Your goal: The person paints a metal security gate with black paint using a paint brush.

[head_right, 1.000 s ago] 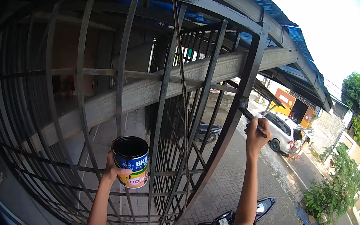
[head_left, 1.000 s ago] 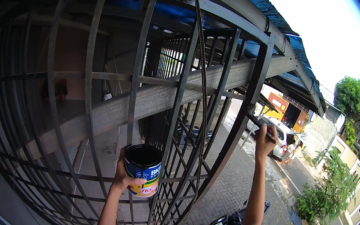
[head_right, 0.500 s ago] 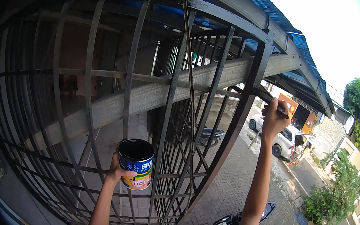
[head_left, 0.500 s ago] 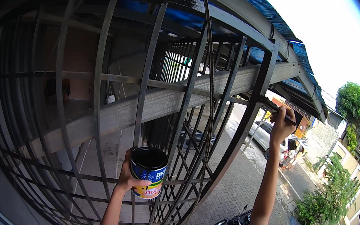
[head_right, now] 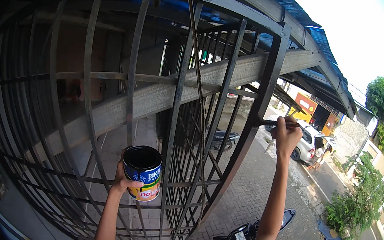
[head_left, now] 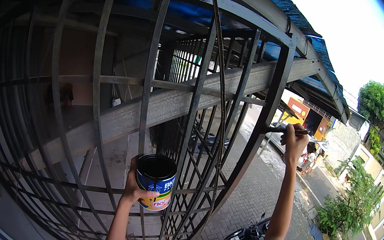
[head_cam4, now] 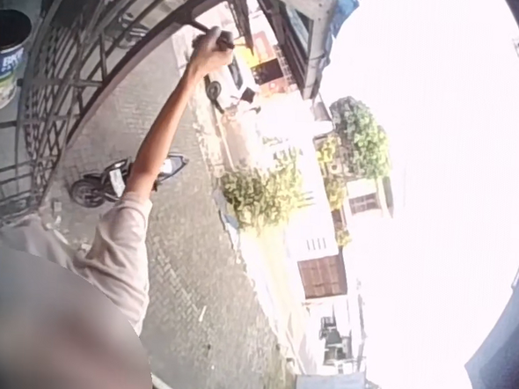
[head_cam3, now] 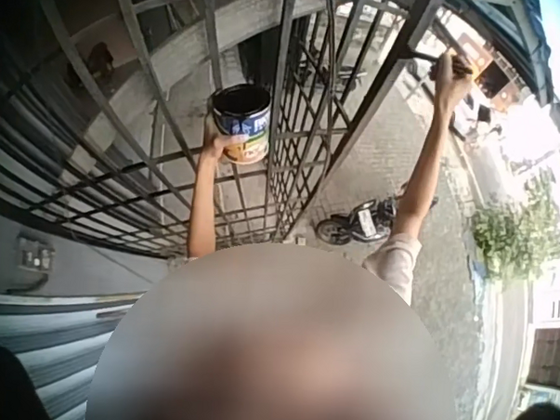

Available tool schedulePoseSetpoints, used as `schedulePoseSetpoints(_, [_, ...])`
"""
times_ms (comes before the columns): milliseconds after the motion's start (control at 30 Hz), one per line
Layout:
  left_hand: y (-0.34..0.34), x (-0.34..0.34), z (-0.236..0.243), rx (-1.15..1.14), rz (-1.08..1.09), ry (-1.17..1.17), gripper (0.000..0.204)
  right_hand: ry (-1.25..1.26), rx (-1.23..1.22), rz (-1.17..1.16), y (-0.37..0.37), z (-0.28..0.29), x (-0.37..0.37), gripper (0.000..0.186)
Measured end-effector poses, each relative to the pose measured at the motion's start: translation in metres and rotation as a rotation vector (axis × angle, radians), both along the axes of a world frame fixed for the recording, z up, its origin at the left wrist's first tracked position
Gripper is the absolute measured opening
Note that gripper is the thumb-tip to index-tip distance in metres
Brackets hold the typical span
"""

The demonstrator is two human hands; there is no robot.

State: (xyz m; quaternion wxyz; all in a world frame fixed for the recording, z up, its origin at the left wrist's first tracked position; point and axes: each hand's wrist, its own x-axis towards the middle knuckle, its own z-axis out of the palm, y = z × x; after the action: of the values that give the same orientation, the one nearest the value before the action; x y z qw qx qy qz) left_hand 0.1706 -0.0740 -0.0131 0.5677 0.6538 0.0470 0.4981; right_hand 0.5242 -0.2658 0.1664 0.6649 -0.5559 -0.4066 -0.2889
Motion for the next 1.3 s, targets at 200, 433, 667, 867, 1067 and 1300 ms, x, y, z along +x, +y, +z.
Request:
schedulePoseSetpoints(200, [-0.004,0.002,0.002,-0.018,-0.048,-0.017,0.1,-0.139,0.33,0.059,0.006,-0.016,-0.002,0.02])
schedulePoseSetpoints(433, [-0.01,0.002,0.009,0.021,0.005,-0.081,0.084,0.067,0.123,-0.01,0.004,-0.142,-0.022,0.02])
schedulePoseSetpoints(667, [-0.009,0.007,0.008,-0.013,-0.018,-0.048,0.083,0.188,0.016,-0.023,-0.014,-0.072,-0.007,0.022])
schedulePoseSetpoints(867, [-0.003,-0.008,0.008,-0.043,-0.05,0.004,0.093,-0.039,0.344,0.034,0.027,-0.052,-0.018,0.018])
schedulePoseSetpoints(1067, [-0.012,0.007,0.006,0.024,-0.026,-0.005,0.109,0.056,0.163,-0.102,-0.002,-0.178,0.0,0.024])
schedulePoseSetpoints(1300, [-0.007,0.002,-0.001,-0.006,-0.005,-0.032,0.114,0.153,0.119,-0.09,0.002,-0.161,0.045,0.031])
